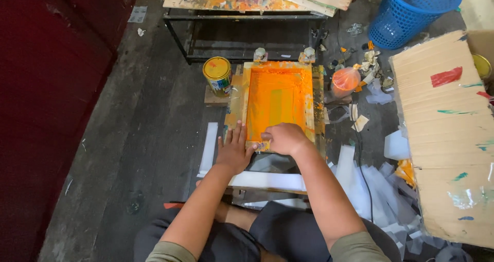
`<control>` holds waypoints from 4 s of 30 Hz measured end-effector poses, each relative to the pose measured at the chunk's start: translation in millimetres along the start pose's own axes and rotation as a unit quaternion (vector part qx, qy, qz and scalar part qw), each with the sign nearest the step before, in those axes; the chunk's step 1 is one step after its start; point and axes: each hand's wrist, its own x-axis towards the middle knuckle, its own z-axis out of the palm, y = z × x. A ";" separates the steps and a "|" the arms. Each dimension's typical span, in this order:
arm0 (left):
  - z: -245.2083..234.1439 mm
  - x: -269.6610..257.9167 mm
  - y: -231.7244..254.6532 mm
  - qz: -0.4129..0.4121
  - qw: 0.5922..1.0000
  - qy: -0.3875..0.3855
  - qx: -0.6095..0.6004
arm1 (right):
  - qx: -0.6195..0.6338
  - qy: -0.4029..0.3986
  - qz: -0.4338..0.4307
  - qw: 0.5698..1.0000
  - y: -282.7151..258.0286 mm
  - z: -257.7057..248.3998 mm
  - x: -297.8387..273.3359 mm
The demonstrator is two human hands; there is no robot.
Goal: The person sits on the floor and uses a squeegee to spread orange ink across a screen printing frame. They then lift a white strip of material from the frame, inspect it, and place it back down to repeat the process.
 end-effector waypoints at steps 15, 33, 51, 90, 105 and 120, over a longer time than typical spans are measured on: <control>-34.5 73.6 7.5 -0.003 0.999 0.050 -0.007 | -0.155 0.195 0.026 0.968 61.6 31.3 77.2; 4.2 16.8 -1.0 0.006 1.000 0.020 -0.005 | 0.000 -0.016 0.025 1.000 9.8 -4.0 10.6; -41.8 66.0 10.0 0.007 0.998 0.053 -0.043 | -0.135 0.184 0.023 0.973 59.6 34.2 76.9; -10.7 -30.4 -32.5 0.095 0.961 0.109 -0.237 | -0.075 0.307 -0.016 0.949 112.1 61.1 -41.2; -18.4 -34.9 -26.1 0.099 0.945 0.125 -0.285 | -0.067 0.226 0.060 0.970 85.1 60.0 -36.4; 18.4 -2.3 -59.6 -0.048 0.920 0.219 -0.323 | -0.093 0.514 -0.054 0.851 88.0 67.6 -54.7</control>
